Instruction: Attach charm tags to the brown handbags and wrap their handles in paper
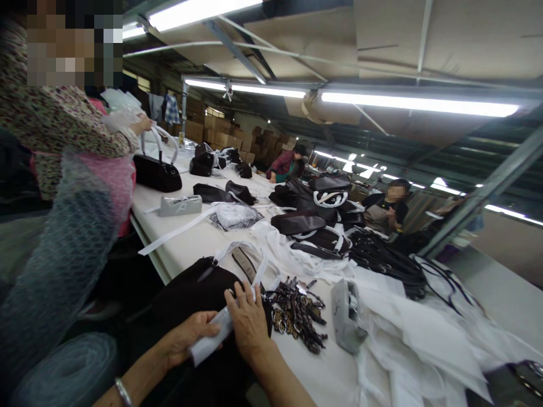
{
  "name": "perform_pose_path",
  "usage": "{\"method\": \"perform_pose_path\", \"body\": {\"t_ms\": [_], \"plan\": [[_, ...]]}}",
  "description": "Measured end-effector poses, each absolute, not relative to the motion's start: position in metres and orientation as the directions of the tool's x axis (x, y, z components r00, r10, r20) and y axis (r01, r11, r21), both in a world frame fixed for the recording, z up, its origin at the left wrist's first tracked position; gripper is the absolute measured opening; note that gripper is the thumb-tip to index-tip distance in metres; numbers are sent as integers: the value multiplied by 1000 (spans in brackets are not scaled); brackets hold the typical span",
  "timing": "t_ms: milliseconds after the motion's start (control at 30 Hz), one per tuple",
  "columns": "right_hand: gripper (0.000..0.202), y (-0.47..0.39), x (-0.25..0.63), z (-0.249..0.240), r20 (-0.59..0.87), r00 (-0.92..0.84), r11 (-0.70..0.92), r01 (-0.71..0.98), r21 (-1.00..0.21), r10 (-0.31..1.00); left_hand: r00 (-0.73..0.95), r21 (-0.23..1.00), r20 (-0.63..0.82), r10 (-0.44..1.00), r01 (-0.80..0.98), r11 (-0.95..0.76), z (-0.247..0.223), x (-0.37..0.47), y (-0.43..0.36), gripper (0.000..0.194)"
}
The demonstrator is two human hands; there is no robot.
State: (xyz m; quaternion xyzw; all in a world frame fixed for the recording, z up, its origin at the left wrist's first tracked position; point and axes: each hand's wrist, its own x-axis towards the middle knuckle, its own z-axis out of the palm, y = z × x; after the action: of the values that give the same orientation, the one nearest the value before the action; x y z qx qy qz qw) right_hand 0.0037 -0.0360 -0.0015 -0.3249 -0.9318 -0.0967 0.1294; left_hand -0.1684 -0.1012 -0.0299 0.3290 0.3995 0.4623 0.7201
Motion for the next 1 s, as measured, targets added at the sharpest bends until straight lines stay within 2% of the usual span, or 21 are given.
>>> {"method": "perform_pose_path", "body": {"t_ms": [67,133,200,233,267,300,367,433,467,500,567,633,700,767,867,1000], "plan": [[75,-43,16,9,263,-716,746,666,-19,646,190,943,-240,952,-189,275,-26,-173,-107,48],[75,-50,37,19,294,-608,667,726,-170,737,82,985,-139,987,115,129,-21,-182,-113,42],[54,-55,64,24,304,-418,509,783,-357,856,-47,930,-10,999,365,27,-20,-196,-118,45],[38,-57,78,23,260,-314,402,795,-453,913,-120,890,47,992,456,13,-20,-206,-120,48],[25,-58,90,20,176,-223,284,790,-543,959,-191,847,99,976,532,18,-22,-217,-120,50],[21,-58,100,14,60,-150,155,768,-622,987,-260,803,145,955,595,40,-25,-229,-120,51],[32,-59,110,0,-211,-72,-112,660,-743,975,-390,722,216,895,681,122,-33,-255,-116,52],[43,-58,107,-14,-408,-73,-323,490,-809,910,-520,709,206,829,663,240,-42,-279,-110,57],[46,-57,102,-19,-454,-86,-385,407,-829,887,-575,752,152,804,595,283,-46,-288,-107,60],[49,-56,96,-21,-473,-92,-421,333,-844,876,-601,821,56,797,482,306,-49,-294,-105,62],[54,-52,82,-20,-468,-80,-439,238,-866,880,-534,939,-209,819,125,321,-55,-297,-102,66],[57,-48,69,-15,-467,-64,-447,203,-871,882,-387,919,-389,836,-232,320,-60,-291,-102,65],[57,-44,57,-9,-475,-77,-456,183,-871,877,-351,867,-441,826,-406,290,-63,-281,-102,61],[55,-41,47,-6,-460,-121,-445,132,-886,880,-410,872,-427,806,-421,247,-62,-273,-102,58],[47,-38,34,2,-345,-145,-337,80,-938,927,-474,915,-374,797,-332,231,-56,-271,-104,55],[28,-42,20,43,-104,-149,-58,287,-956,983,-618,945,-318,718,-146,294,-51,-291,-122,48]]}}
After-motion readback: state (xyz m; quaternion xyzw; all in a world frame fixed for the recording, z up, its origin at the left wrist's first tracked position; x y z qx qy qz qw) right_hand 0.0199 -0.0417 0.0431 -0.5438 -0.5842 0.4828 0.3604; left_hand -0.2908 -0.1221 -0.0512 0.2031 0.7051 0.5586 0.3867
